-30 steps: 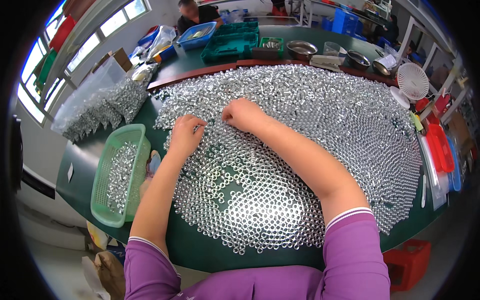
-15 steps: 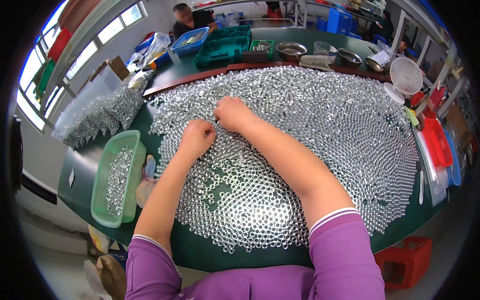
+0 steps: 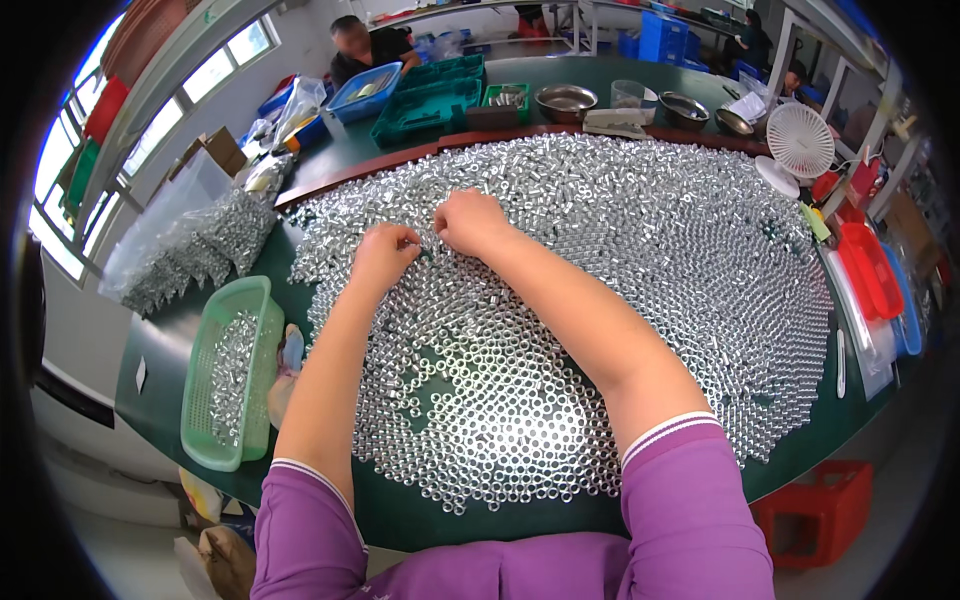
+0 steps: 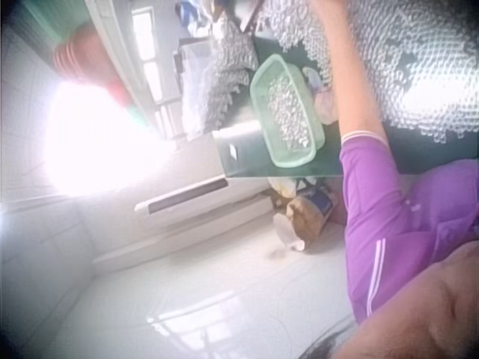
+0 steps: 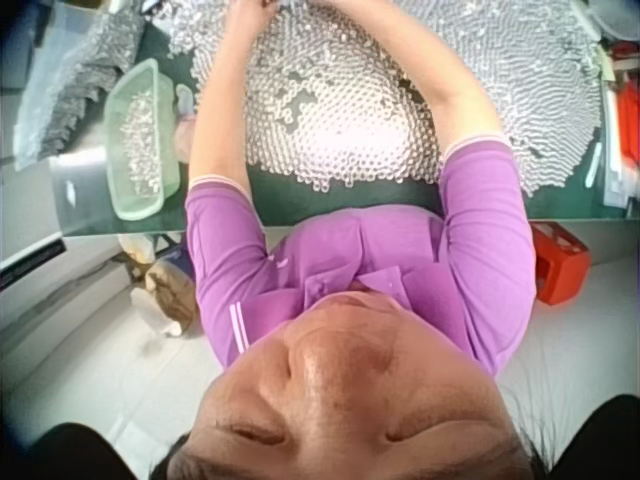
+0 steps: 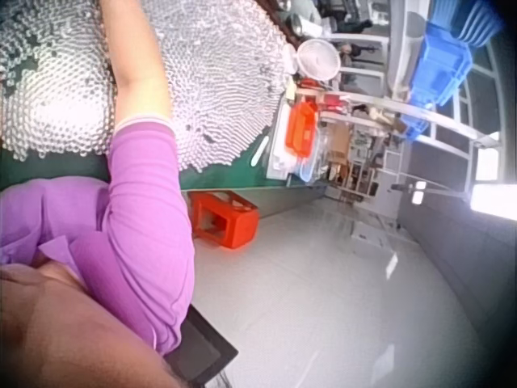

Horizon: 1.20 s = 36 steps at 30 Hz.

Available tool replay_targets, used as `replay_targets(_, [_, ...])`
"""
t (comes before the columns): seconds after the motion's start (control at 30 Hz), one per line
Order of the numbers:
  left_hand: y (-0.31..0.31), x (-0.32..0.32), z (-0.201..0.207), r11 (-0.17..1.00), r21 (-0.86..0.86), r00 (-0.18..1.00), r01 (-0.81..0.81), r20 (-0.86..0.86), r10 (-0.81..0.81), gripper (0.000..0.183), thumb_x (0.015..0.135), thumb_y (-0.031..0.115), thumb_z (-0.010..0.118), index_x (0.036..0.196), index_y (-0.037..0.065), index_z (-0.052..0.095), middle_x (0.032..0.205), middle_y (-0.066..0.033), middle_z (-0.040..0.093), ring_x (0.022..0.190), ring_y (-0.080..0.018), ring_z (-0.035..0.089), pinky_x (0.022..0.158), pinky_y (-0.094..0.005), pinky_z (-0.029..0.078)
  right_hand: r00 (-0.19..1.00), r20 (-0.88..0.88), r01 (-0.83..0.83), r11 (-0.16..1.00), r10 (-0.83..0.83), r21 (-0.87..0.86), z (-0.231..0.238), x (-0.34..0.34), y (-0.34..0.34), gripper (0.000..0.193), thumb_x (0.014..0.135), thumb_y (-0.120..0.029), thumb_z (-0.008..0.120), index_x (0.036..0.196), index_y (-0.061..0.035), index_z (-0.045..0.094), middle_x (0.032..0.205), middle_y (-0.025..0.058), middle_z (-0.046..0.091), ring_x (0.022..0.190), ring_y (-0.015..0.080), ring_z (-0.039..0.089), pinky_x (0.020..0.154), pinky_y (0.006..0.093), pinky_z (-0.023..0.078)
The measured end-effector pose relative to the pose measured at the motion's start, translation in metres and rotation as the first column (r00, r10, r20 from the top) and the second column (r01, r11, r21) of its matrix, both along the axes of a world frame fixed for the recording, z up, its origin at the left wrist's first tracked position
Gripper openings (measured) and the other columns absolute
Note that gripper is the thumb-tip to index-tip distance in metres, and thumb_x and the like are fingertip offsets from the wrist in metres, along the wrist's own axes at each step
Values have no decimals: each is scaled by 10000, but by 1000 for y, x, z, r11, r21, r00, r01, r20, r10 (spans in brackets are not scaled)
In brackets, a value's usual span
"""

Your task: The person sorts small metal rings by hand, picking them up from a pile on a workbench and placing selected ones into a plastic basket.

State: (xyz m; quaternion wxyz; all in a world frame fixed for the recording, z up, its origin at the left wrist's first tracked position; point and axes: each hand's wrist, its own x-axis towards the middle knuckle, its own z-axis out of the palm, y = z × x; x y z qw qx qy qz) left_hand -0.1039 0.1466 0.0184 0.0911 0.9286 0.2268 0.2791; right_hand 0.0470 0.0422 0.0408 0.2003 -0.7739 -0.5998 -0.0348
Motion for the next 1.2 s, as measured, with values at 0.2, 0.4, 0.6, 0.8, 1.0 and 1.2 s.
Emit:
replay_targets(0.2, [7,8,0,992,-128,1000,6,1,-6,127,670,126,698,730,29,642,725,-147,616,692,-291,598,645,-380,470,993,20,-116,993,116,30,-9,-2,-1,84,717,-179,637,781,-161,689,854,56,660,904,255,602,792,388,484])
replay_targets(0.4, [8,0,8,964,-261,992,52,-100,-81,143,689,95,684,813,31,652,724,-130,628,680,-270,612,655,-362,483,995,41,-90,995,91,-36,-14,-2,7,89,734,-148,612,777,-126,687,838,91,660,835,277,624,770,377,490])
replay_targets(0.6, [12,-3,16,970,-223,974,100,-179,-142,132,681,85,674,799,27,663,742,-136,624,718,-290,606,691,-369,481,967,-69,-247,968,243,-52,-5,2,3,84,733,-128,609,766,-114,686,821,104,658,815,267,627,748,378,492])
replay_targets(0.8, [2,2,13,991,127,971,52,-240,-20,120,692,134,663,791,67,674,800,-122,611,829,-301,577,730,-392,468,972,74,-231,967,224,103,-28,7,9,82,733,-128,613,768,-108,684,838,98,643,846,282,611,751,388,491])
replay_targets(1.0, [-22,14,20,982,-146,989,122,-70,-133,125,686,122,677,799,71,656,801,-110,602,847,-269,574,722,-388,463,982,-182,-9,984,42,176,-25,16,1,93,707,-169,631,773,-145,691,872,89,631,857,279,607,747,392,493])
replay_targets(1.2, [-16,13,11,982,-154,993,109,-30,-115,121,703,120,668,805,55,655,818,-124,614,796,-289,588,720,-378,464,975,-218,-26,999,31,28,-7,26,-16,106,689,-197,654,780,-159,694,855,57,654,844,257,616,736,384,497])
